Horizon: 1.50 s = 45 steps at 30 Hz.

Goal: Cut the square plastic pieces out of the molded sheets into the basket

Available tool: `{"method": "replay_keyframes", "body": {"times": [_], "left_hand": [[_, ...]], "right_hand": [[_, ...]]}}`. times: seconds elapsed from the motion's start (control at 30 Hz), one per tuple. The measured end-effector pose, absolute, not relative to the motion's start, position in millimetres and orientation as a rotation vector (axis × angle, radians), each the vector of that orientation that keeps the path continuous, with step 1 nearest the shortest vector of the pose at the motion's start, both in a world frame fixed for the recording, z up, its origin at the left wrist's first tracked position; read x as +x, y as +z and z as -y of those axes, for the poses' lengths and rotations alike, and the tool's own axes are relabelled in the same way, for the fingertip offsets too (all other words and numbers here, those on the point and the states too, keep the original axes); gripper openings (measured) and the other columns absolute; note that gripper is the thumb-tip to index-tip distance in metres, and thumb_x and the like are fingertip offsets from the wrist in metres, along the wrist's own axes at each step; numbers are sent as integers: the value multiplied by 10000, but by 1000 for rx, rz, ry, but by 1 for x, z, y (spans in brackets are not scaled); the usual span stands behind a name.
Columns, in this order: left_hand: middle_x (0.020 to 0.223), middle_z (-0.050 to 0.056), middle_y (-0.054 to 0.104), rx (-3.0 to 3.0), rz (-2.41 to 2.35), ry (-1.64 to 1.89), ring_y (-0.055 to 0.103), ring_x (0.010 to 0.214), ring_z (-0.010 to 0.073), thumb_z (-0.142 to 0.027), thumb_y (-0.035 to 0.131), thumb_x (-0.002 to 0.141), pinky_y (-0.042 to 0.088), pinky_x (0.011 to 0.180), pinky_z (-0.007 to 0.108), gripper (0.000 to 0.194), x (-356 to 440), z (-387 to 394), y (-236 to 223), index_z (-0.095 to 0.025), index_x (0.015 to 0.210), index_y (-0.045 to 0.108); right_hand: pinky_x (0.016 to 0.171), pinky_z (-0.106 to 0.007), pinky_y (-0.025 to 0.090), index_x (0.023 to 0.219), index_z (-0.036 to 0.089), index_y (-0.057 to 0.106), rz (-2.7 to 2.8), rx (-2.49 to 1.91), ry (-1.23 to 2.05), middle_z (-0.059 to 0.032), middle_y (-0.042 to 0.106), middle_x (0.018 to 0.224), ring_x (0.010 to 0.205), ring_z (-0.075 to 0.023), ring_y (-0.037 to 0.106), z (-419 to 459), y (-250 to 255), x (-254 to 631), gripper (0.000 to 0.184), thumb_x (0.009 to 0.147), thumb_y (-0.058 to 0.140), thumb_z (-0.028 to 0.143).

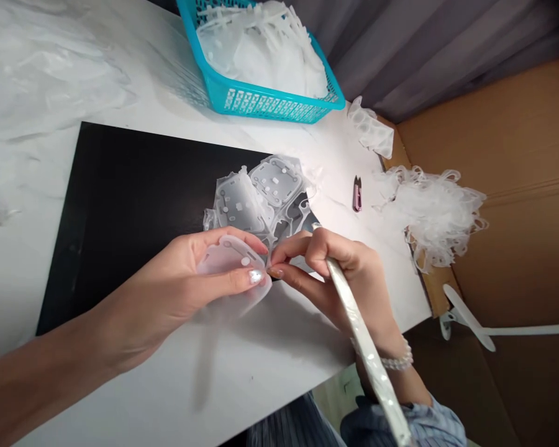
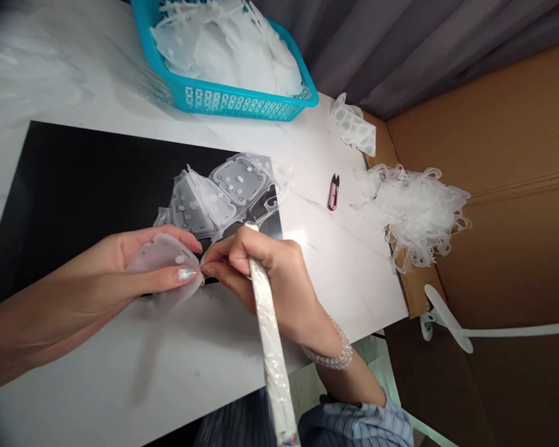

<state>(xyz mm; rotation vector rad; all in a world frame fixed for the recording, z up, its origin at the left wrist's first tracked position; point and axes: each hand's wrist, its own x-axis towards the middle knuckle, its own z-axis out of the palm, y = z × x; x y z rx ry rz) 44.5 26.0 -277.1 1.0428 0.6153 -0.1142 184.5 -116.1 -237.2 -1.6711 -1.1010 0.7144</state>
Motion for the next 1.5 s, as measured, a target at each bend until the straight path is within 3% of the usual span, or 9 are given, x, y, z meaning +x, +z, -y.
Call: {"method": "replay_keyframes", "body": {"times": [0.23, 0.4, 0.47, 0.6, 0.8, 0.9, 1.03, 1.3, 1.5], "left_hand": [[871, -77, 763, 1098, -612, -117, 697, 782, 101, -445, 803, 739, 509, 663, 124, 360, 44, -27, -275, -359, 1068, 684], [746, -62, 757, 1149, -498, -186, 707, 701, 144, -434, 770, 767, 526, 578, 164, 459, 44, -23, -272, -367, 1198, 628], [791, -52, 775, 1184, -497, -164, 719, 715, 160, -419, 757, 778, 529, 562, 173, 416, 42, -23, -271, -358, 1174, 645], [891, -34, 794, 1234, -477, -80, 741, 786, 156, -401, 732, 814, 543, 637, 162, 152, 40, -24, -270, -301, 928, 743], [854, -49, 772, 1142, -477, -11, 711, 743, 112, -365, 734, 831, 524, 614, 127, 77, 36, -22, -268, -304, 877, 740], [789, -75, 739, 1042, -473, -11, 685, 699, 78, -375, 726, 845, 504, 592, 101, 59, 33, -19, -269, -318, 852, 711], [774, -80, 726, 984, -470, 34, 689, 723, 86, -385, 721, 853, 536, 623, 122, 56, 32, -14, -271, -339, 840, 692], [730, -97, 681, 977, -508, 200, 656, 679, 75, -372, 787, 787, 554, 617, 114, 79, 32, -7, -275, -389, 817, 716], [743, -104, 695, 890, -510, 105, 637, 694, 76, -340, 764, 818, 533, 623, 121, 57, 31, -7, -270, -365, 801, 716]], "right_hand": [[578, -231, 490, 684, 223, 331, 1284, -1785, 472, 19, 698, 813, 691, -108, 630, 119, -245, 182, 400, 870, 645, 59], [592, -231, 486, 686, 221, 360, 1199, -1963, 221, 12, 713, 809, 673, -110, 630, 119, -251, 198, 375, 862, 659, 78], [591, -233, 489, 680, 223, 349, 1128, -1998, 243, 11, 722, 795, 669, -116, 634, 119, -250, 204, 398, 850, 689, 107], [602, -250, 503, 672, 223, 346, 1135, -1994, 358, 5, 735, 809, 693, -136, 664, 119, -243, 203, 406, 854, 701, 149], [838, -422, 527, 630, 227, 350, 1192, -1953, 71, -38, 762, 952, 1025, -265, 685, 125, -230, 188, 416, 848, 690, 128], [941, -499, 525, 618, 227, 339, 1185, -1756, 317, -4, 779, 1013, 1047, -283, 697, 126, -225, 177, 441, 824, 708, 103], [972, -499, 554, 593, 228, 292, 1019, -1601, 592, -7, 792, 1003, 1068, -291, 713, 122, -223, 164, 510, 798, 729, 59], [1043, -463, 545, 571, 232, 329, 876, -1444, 685, 13, 796, 971, 1044, -253, 734, 122, -229, 165, 499, 852, 706, 64], [988, -479, 582, 633, 248, 348, 805, -1447, 757, 20, 794, 955, 1072, -252, 723, 127, -232, 168, 453, 872, 712, 122]]}}
